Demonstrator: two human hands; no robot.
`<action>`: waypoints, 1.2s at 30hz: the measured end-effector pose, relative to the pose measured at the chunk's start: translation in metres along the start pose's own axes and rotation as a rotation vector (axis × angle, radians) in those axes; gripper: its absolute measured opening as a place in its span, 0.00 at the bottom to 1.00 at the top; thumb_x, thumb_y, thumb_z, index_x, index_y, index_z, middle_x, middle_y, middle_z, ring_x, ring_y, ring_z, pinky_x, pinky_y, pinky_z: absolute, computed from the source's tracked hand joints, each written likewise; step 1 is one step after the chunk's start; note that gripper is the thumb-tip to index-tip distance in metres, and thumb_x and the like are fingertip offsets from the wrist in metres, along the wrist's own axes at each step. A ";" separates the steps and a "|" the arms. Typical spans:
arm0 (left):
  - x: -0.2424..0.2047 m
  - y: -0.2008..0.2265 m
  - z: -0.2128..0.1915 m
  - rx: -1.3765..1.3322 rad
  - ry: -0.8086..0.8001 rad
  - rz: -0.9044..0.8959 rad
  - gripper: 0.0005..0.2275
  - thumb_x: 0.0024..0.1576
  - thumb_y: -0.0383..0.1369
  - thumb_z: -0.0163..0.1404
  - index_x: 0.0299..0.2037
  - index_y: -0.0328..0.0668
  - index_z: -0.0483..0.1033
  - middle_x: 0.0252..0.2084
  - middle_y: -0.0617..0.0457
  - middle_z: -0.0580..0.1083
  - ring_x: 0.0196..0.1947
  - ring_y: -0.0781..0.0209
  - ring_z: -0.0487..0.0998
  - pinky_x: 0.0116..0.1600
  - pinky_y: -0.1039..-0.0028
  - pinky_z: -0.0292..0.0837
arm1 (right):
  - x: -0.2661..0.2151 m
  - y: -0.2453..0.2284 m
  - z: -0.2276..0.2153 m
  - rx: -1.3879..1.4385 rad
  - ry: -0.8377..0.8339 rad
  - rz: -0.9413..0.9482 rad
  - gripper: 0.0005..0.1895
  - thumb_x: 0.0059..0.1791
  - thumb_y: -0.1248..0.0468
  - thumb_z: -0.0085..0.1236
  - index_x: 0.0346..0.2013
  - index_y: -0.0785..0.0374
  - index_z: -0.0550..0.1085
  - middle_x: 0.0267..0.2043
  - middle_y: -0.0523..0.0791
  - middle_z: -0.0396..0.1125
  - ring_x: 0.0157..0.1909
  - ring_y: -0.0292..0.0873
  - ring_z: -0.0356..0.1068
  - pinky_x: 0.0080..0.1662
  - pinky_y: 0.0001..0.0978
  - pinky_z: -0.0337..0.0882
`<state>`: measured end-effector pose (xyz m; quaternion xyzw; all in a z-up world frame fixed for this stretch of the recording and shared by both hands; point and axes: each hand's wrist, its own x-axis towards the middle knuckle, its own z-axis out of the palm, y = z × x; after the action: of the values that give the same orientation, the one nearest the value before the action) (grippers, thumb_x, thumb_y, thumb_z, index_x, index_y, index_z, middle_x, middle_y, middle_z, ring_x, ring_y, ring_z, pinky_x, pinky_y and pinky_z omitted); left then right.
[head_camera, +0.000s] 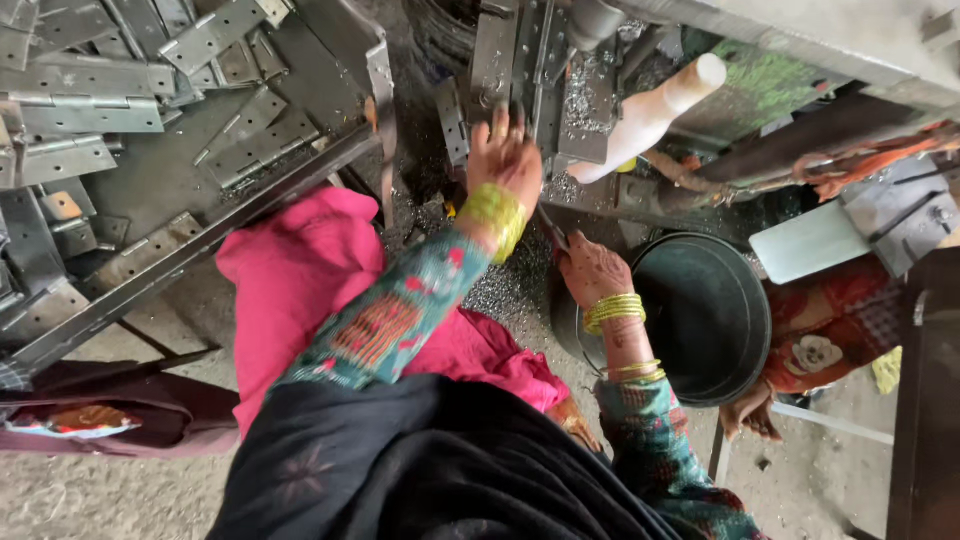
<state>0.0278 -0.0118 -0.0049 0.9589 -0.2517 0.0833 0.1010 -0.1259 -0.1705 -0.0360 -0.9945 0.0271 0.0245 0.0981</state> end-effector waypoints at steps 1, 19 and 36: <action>0.014 -0.002 0.003 -0.027 -0.006 -0.006 0.16 0.59 0.35 0.42 0.53 0.41 0.76 0.67 0.44 0.67 0.72 0.49 0.60 0.67 0.55 0.54 | -0.002 0.008 0.012 0.039 0.024 0.022 0.14 0.52 0.56 0.55 0.44 0.62 0.68 0.33 0.57 0.73 0.38 0.64 0.73 0.39 0.57 0.71; 0.036 0.001 0.014 0.164 0.063 0.018 0.16 0.57 0.33 0.43 0.52 0.39 0.78 0.62 0.45 0.72 0.67 0.54 0.65 0.60 0.63 0.58 | -0.028 0.006 0.069 0.169 -0.055 0.182 0.14 0.53 0.52 0.52 0.37 0.60 0.74 0.35 0.57 0.71 0.39 0.63 0.73 0.41 0.55 0.72; 0.033 -0.003 0.020 0.416 0.334 -0.038 0.16 0.57 0.34 0.43 0.50 0.38 0.78 0.59 0.46 0.75 0.64 0.56 0.67 0.58 0.67 0.59 | -0.033 -0.004 0.090 0.307 0.055 0.273 0.14 0.52 0.54 0.54 0.36 0.63 0.75 0.34 0.60 0.72 0.41 0.67 0.72 0.40 0.58 0.70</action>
<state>0.0597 -0.0296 -0.0182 0.9366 -0.1910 0.2884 -0.0564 -0.1628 -0.1475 -0.1219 -0.9553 0.1679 0.0060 0.2433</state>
